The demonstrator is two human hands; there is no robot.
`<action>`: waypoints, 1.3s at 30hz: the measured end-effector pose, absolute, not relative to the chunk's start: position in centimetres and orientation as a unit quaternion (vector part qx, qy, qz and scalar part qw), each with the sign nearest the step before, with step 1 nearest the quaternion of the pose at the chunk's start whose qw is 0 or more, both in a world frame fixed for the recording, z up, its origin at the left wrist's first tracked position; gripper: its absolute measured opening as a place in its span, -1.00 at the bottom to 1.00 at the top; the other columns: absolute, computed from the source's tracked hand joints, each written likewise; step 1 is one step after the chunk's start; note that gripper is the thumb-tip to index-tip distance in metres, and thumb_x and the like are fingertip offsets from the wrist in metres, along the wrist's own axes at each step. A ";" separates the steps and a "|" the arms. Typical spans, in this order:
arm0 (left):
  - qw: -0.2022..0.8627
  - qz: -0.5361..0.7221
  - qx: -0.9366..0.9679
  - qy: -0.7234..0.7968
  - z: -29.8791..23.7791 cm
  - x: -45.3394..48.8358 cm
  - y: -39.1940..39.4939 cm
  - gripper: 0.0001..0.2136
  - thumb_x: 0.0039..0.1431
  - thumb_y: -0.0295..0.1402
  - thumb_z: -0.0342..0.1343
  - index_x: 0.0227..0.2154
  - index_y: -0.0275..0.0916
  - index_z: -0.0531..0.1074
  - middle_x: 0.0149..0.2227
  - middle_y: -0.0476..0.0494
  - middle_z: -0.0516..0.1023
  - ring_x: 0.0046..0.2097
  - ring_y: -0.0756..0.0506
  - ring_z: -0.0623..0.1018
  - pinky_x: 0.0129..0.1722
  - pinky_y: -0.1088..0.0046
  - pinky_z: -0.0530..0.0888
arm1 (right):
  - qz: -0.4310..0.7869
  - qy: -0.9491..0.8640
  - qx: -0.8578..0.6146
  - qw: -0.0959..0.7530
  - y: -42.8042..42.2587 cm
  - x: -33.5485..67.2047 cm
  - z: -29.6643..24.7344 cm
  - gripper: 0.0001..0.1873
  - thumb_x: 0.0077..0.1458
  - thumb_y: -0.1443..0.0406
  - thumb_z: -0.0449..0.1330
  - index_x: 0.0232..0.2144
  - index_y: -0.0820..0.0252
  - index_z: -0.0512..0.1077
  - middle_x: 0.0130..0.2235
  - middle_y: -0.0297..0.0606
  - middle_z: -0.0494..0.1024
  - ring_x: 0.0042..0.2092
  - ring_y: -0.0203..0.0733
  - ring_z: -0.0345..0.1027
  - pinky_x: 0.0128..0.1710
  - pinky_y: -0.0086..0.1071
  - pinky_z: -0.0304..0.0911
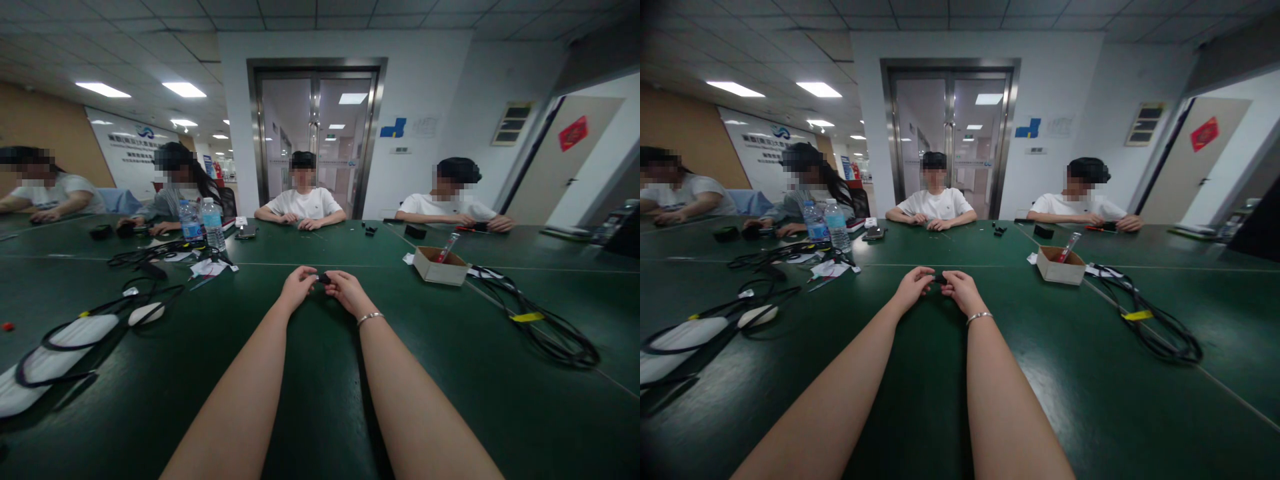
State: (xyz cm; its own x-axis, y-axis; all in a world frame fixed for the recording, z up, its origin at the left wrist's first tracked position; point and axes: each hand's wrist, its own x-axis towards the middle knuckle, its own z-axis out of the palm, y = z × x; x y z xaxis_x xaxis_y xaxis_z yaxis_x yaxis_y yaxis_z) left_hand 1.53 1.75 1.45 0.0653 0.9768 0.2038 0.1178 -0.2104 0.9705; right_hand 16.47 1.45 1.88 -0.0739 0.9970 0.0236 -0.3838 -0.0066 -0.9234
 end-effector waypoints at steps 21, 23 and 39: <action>0.417 0.495 0.590 0.483 2.0 1.6 1.0 -0.79 0.09 -0.40 0.05 -0.19 -0.26 0.40 -0.23 -0.13 0.43 -0.44 0.08 0.41 -0.56 0.66 0.31 | 0.608 -0.418 -0.365 0.568 1.6 16.6 1.7 -0.86 -0.05 0.35 0.34 -0.47 0.30 0.43 -0.50 -0.23 0.46 -0.52 -0.33 0.33 -0.58 -0.55 0.32; 0.411 0.498 0.594 0.481 2.1 1.5 1.0 -0.78 0.07 -0.45 0.05 -0.18 -0.26 0.40 -0.22 -0.13 0.42 -0.45 0.09 0.42 -0.56 0.65 0.31 | 0.608 -0.419 -0.364 0.568 1.6 16.6 1.7 -0.86 -0.05 0.35 0.33 -0.46 0.31 0.43 -0.50 -0.22 0.47 -0.52 -0.33 0.33 -0.58 -0.55 0.31; 0.407 0.500 0.600 0.474 1.5 1.4 1.4 -0.78 0.08 -0.37 0.06 -0.18 -0.23 0.41 -0.23 -0.11 0.44 -0.46 0.08 0.43 -0.55 0.63 0.33 | 0.609 -0.414 -0.366 0.569 1.5 16.5 1.9 -0.88 -0.01 0.37 0.32 -0.47 0.30 0.43 -0.51 -0.22 0.46 -0.52 -0.33 0.34 -0.58 -0.54 0.31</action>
